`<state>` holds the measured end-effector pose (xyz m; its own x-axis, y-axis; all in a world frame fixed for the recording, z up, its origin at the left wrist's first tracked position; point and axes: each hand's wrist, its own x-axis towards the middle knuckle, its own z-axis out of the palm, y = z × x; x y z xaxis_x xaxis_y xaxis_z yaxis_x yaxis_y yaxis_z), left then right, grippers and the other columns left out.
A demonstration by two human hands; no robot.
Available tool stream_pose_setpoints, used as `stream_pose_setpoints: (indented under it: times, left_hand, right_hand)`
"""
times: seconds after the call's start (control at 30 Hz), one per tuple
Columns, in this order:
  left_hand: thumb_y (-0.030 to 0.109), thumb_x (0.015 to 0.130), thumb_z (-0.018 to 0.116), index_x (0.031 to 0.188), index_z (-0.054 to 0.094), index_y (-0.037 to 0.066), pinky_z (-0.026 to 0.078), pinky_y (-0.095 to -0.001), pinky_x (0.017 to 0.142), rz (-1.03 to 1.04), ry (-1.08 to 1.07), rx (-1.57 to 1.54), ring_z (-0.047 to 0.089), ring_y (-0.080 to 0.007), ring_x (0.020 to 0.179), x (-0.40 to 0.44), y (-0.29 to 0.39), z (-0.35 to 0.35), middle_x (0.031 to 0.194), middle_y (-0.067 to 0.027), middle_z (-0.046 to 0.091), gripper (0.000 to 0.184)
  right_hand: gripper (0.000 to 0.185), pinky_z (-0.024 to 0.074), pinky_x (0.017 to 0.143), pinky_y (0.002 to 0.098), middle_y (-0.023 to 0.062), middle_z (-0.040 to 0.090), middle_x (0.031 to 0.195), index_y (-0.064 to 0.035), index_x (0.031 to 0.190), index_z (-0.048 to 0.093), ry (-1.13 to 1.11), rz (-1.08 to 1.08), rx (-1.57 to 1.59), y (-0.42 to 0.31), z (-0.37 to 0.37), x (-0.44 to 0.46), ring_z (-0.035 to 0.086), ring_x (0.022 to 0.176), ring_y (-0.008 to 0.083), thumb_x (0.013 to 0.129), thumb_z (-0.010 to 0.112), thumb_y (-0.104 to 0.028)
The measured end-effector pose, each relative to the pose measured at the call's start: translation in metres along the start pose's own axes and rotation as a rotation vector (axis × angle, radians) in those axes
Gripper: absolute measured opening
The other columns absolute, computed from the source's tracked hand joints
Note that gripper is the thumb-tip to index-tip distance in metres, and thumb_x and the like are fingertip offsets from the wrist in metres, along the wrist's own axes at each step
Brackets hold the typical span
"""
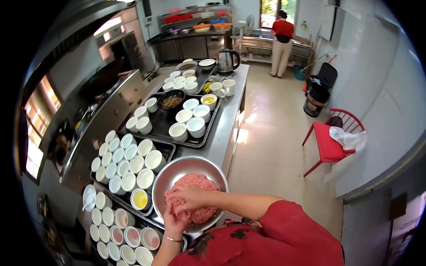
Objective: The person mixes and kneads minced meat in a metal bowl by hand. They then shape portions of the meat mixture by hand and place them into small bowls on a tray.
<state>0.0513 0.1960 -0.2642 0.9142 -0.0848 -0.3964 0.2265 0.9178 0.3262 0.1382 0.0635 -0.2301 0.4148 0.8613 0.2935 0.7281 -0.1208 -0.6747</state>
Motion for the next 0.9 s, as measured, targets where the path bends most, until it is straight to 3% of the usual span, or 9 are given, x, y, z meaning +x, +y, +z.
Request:
stream_pose_setpoints:
  times: [0.1,0.27,0.4,0.47,0.53,0.6,0.67,0.83,0.9]
  left_hand:
    - [0.032,0.088,0.037,0.11,0.048,0.007,0.045,-0.0398,0.081,0.015,-0.007,-0.032,0.052,-0.0248,0.099,0.012,0.003,-0.018,0.109,-0.0101,0.054,0.035]
    - [0.035,0.088,0.037,0.112,0.048,0.009,0.044,-0.041,0.082,0.001,-0.096,0.013,0.052,-0.0239,0.1,0.001,0.008,0.006,0.108,-0.0084,0.055,0.037]
    - [0.034,0.088,0.039,0.111,0.048,0.009,0.046,-0.0387,0.081,-0.016,-0.101,0.111,0.052,-0.0231,0.099,0.0,0.006,0.016,0.107,-0.0091,0.055,0.034]
    - [0.027,0.087,0.044,0.112,0.047,0.009,0.046,-0.0353,0.08,0.177,-0.108,0.312,0.052,-0.0204,0.099,0.003,0.003,0.011,0.109,-0.0088,0.053,0.031]
    - [0.017,0.086,0.047,0.114,0.045,0.006,0.045,-0.0322,0.082,0.343,-0.054,0.459,0.051,-0.0184,0.101,0.005,0.002,0.013,0.112,-0.0091,0.051,0.031]
    - [0.011,0.084,0.048,0.117,0.042,0.002,0.044,-0.0314,0.085,0.192,-0.1,0.473,0.049,-0.019,0.103,-0.002,0.006,0.011,0.115,-0.0102,0.048,0.034]
    - [0.011,0.082,0.05,0.116,0.042,0.0,0.042,-0.0315,0.087,0.07,-0.088,0.285,0.051,-0.0226,0.102,-0.006,0.007,0.006,0.112,-0.0119,0.051,0.037]
    - [0.014,0.083,0.048,0.113,0.046,0.004,0.044,-0.0369,0.083,0.109,-0.144,0.186,0.054,-0.0208,0.096,0.002,0.004,-0.008,0.107,-0.0093,0.055,0.032]
    - [0.013,0.081,0.052,0.101,0.052,0.005,0.047,-0.0328,0.076,0.046,-0.086,0.166,0.057,-0.0171,0.084,0.003,0.002,-0.015,0.093,-0.0046,0.059,0.021]
  right_hand:
    - [0.057,0.0364,0.087,0.042,0.0151,0.042,0.119,-0.0094,0.116,0.046,0.127,-0.181,-0.11,0.002,0.002,-0.004,0.046,0.103,0.034,0.066,0.065,-0.03]
    - [0.059,0.0437,0.076,0.0399,0.0141,0.05,0.11,-0.0097,0.12,0.04,-0.072,0.086,-0.112,0.009,0.026,-0.012,0.053,0.091,0.0321,0.068,0.063,-0.024]
    - [0.057,0.0455,0.072,0.0399,0.016,0.052,0.106,-0.0075,0.121,0.037,-0.17,0.058,-0.266,0.0,0.015,-0.006,0.054,0.086,0.0341,0.07,0.06,-0.019]
    - [0.047,0.0447,0.074,0.0384,0.0161,0.054,0.102,-0.0049,0.115,0.042,-0.112,0.381,0.033,-0.029,-0.004,-0.003,0.054,0.087,0.0325,0.072,0.058,-0.015]
    - [0.037,0.0441,0.075,0.0353,0.0144,0.056,0.096,-0.0037,0.107,0.048,0.111,0.044,0.37,-0.013,0.004,0.005,0.055,0.088,0.0277,0.073,0.058,-0.015]
    - [0.033,0.0434,0.076,0.0324,0.0125,0.056,0.094,-0.0027,0.101,0.051,0.017,0.047,0.343,-0.021,-0.007,0.008,0.054,0.088,0.0228,0.073,0.061,-0.016]
    - [0.034,0.0445,0.071,0.0296,0.0113,0.057,0.09,-0.0041,0.099,0.052,0.011,0.247,0.536,-0.015,0.001,-0.001,0.055,0.082,0.0208,0.069,0.064,-0.016]
    - [0.022,0.0469,0.066,0.0291,0.0095,0.059,0.078,-0.0022,0.09,0.054,0.156,0.185,-0.006,-0.01,0.012,0.001,0.058,0.072,0.0174,0.071,0.059,-0.011]
    - [0.021,0.0467,0.065,0.0289,0.0095,0.059,0.078,-0.0027,0.089,0.055,0.126,0.33,0.115,-0.013,0.013,0.004,0.058,0.072,0.0173,0.07,0.059,-0.011]
